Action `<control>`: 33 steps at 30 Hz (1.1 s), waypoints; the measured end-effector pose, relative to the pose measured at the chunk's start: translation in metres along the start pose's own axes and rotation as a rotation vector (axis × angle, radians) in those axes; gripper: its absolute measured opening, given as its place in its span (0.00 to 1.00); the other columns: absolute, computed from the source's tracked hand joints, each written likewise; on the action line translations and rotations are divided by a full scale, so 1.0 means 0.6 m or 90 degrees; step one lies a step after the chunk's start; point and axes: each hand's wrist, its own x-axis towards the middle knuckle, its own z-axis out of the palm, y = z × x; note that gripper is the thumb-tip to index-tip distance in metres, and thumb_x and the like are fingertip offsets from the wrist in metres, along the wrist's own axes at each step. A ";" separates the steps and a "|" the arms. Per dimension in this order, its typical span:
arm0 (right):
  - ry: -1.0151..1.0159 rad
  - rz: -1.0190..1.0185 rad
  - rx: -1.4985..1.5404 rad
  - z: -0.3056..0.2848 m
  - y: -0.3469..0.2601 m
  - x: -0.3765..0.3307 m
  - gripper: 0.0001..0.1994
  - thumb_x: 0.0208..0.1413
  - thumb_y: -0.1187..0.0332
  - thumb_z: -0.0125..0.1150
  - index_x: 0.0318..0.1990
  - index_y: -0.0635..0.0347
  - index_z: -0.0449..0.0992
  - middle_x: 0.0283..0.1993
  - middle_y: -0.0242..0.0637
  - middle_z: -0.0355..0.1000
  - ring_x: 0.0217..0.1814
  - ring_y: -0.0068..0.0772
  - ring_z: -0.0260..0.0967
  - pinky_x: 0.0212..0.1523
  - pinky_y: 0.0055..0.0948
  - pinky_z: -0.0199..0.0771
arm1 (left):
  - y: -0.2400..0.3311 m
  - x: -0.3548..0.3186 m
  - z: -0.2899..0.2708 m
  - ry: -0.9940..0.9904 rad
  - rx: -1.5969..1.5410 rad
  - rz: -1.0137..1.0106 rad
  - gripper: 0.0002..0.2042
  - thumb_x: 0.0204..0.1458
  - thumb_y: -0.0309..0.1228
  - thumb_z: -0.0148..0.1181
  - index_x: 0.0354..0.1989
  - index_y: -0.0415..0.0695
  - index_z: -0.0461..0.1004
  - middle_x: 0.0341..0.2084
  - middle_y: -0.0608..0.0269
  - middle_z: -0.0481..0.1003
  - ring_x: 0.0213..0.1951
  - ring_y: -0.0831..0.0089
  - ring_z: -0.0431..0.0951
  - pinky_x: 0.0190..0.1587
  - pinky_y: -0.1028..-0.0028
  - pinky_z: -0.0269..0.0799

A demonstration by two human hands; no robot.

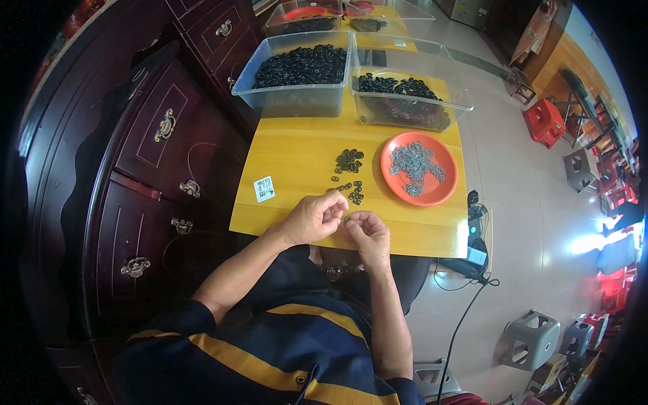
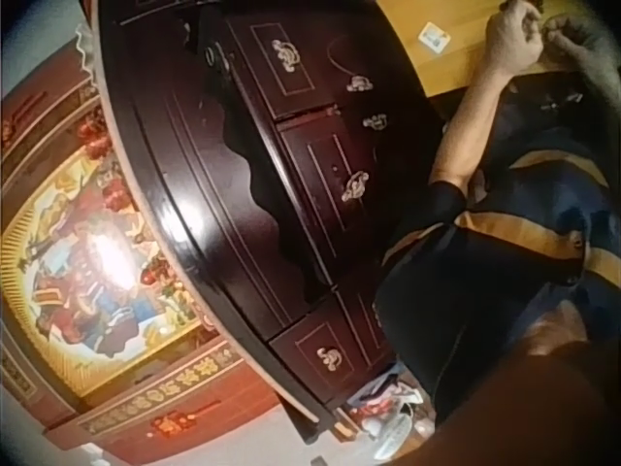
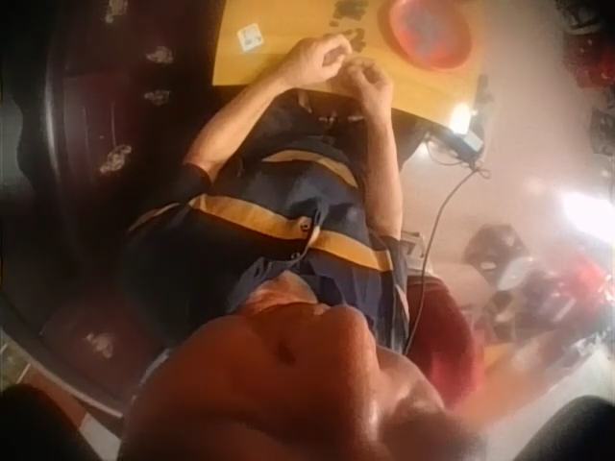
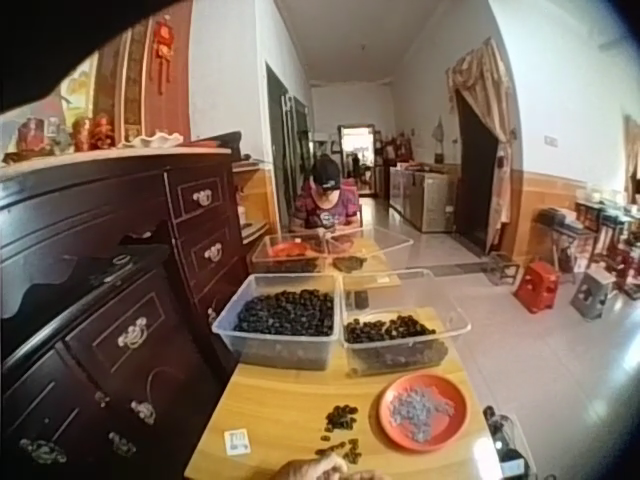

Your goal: The person sorts small black plastic or rubber components by hand, arranging them on a wooden table into specific arrangements or placing them into containers.

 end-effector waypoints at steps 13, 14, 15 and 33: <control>-0.002 0.008 -0.012 -0.004 0.002 0.001 0.05 0.60 0.76 0.60 0.42 0.63 0.74 0.32 0.29 0.74 0.31 0.18 0.72 0.36 0.18 0.74 | 0.001 0.004 0.002 -0.013 0.015 0.006 0.10 0.48 0.17 0.58 0.38 0.42 0.69 0.22 0.68 0.72 0.22 0.80 0.72 0.27 0.77 0.69; -0.005 0.009 -0.011 -0.005 0.002 0.001 0.05 0.60 0.76 0.59 0.42 0.63 0.74 0.33 0.29 0.75 0.32 0.17 0.72 0.37 0.18 0.75 | 0.001 0.004 0.002 -0.014 0.014 0.006 0.10 0.48 0.17 0.58 0.38 0.42 0.69 0.22 0.68 0.72 0.22 0.80 0.72 0.27 0.77 0.69; -0.005 0.010 -0.011 -0.004 0.002 0.001 0.05 0.60 0.76 0.59 0.42 0.63 0.74 0.33 0.29 0.75 0.32 0.17 0.72 0.37 0.18 0.75 | 0.001 0.004 0.003 -0.014 0.000 0.000 0.10 0.48 0.17 0.58 0.38 0.42 0.69 0.22 0.68 0.72 0.22 0.80 0.72 0.27 0.77 0.69; 0.012 -0.017 -0.044 0.002 0.004 0.003 0.04 0.59 0.78 0.59 0.40 0.64 0.74 0.30 0.29 0.74 0.29 0.17 0.70 0.34 0.17 0.71 | -0.004 0.006 0.006 -0.028 -0.029 -0.015 0.12 0.47 0.16 0.57 0.40 0.41 0.69 0.21 0.69 0.71 0.21 0.82 0.70 0.26 0.78 0.67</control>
